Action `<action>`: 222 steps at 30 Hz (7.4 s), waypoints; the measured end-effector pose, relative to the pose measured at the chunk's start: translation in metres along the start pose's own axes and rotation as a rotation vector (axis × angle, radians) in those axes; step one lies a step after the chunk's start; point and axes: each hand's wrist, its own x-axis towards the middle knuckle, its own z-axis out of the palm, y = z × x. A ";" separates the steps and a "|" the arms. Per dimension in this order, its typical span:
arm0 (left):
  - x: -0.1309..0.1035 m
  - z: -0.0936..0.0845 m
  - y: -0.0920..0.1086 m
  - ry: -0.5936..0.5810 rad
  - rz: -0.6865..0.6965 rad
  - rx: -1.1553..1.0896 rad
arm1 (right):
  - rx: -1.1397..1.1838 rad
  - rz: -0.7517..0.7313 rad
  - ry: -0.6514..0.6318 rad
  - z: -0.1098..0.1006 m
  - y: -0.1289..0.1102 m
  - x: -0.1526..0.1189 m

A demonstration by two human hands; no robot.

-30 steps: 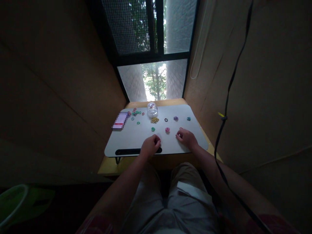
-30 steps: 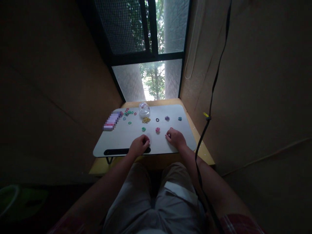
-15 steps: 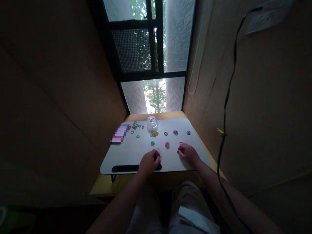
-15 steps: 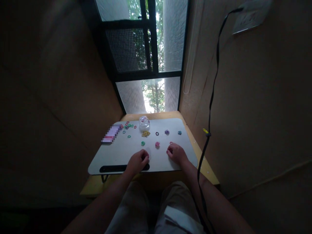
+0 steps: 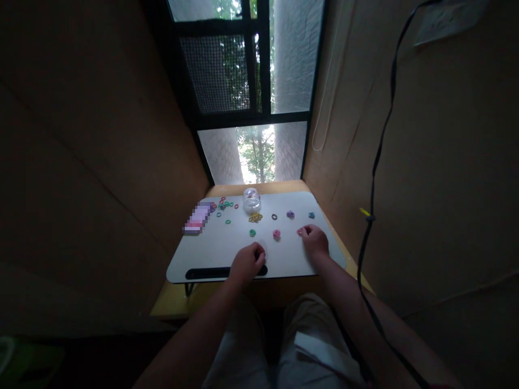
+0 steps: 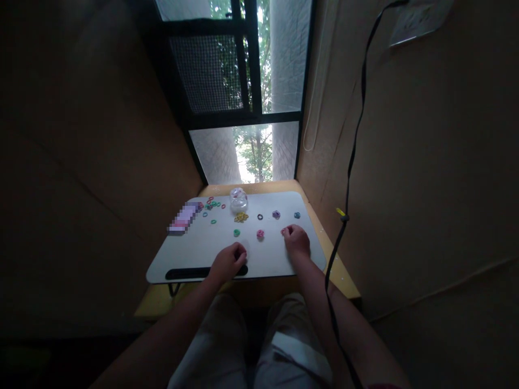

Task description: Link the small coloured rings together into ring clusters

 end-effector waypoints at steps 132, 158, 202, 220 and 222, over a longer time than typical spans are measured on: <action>0.000 0.003 -0.004 0.054 0.094 -0.026 | -0.076 -0.419 -0.356 0.019 -0.065 -0.069; 0.001 0.003 -0.005 0.044 0.081 0.018 | -0.151 -0.452 -0.371 0.020 -0.066 -0.070; -0.001 0.001 -0.002 0.059 0.082 -0.026 | -0.126 -0.423 -0.354 0.020 -0.065 -0.067; -0.002 0.001 0.000 0.056 0.044 -0.011 | -0.116 -0.426 -0.342 0.019 -0.066 -0.069; -0.002 0.000 0.000 0.053 0.045 -0.011 | -0.128 -0.415 -0.348 0.019 -0.067 -0.068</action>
